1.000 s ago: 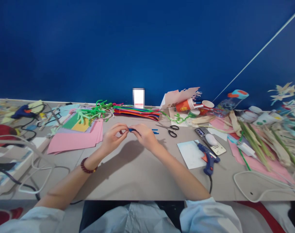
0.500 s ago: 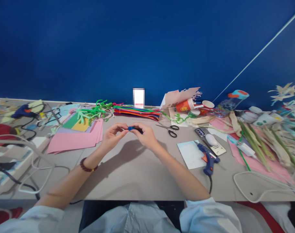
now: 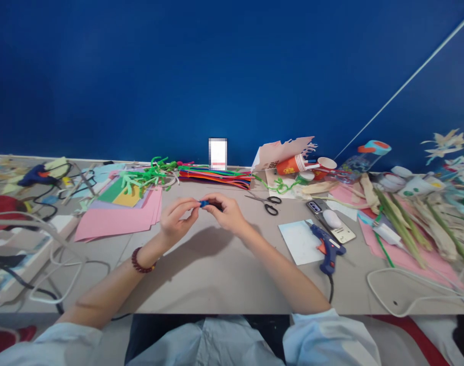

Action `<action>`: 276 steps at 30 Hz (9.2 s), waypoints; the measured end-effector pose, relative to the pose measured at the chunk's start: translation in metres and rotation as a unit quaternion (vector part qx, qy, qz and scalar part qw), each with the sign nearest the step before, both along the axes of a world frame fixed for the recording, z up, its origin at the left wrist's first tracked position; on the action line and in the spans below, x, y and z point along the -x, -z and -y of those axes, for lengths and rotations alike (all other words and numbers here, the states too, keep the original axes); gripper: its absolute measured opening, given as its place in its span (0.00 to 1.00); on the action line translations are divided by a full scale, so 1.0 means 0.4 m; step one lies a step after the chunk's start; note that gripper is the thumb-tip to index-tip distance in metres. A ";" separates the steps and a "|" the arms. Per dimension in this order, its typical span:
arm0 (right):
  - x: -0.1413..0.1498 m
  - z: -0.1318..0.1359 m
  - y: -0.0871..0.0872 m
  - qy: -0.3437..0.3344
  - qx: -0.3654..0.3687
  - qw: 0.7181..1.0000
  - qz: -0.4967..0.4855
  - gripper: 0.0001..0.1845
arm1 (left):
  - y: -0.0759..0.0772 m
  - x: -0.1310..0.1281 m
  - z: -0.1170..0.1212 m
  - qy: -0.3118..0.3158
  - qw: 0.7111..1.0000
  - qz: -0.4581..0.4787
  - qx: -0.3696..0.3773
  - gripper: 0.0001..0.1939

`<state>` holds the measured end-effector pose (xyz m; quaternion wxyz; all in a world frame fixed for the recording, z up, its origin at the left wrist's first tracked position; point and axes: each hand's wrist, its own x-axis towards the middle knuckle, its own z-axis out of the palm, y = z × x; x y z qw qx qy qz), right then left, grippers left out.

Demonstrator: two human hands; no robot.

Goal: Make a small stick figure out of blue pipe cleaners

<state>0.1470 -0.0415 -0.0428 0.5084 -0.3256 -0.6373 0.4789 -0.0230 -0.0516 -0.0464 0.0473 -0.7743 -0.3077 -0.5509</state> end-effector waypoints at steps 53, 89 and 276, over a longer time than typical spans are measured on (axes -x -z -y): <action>-0.021 0.004 -0.014 0.038 -0.076 0.991 0.100 0.09 | 0.005 -0.010 -0.026 0.211 0.809 0.300 0.460 0.13; 0.018 0.015 -0.037 0.018 0.217 0.973 -0.078 0.16 | -0.002 -0.013 -0.002 0.077 0.962 0.140 0.220 0.06; 0.003 0.031 -0.039 0.125 -0.321 0.927 0.148 0.10 | -0.023 -0.019 0.025 -0.016 0.999 0.040 -0.003 0.07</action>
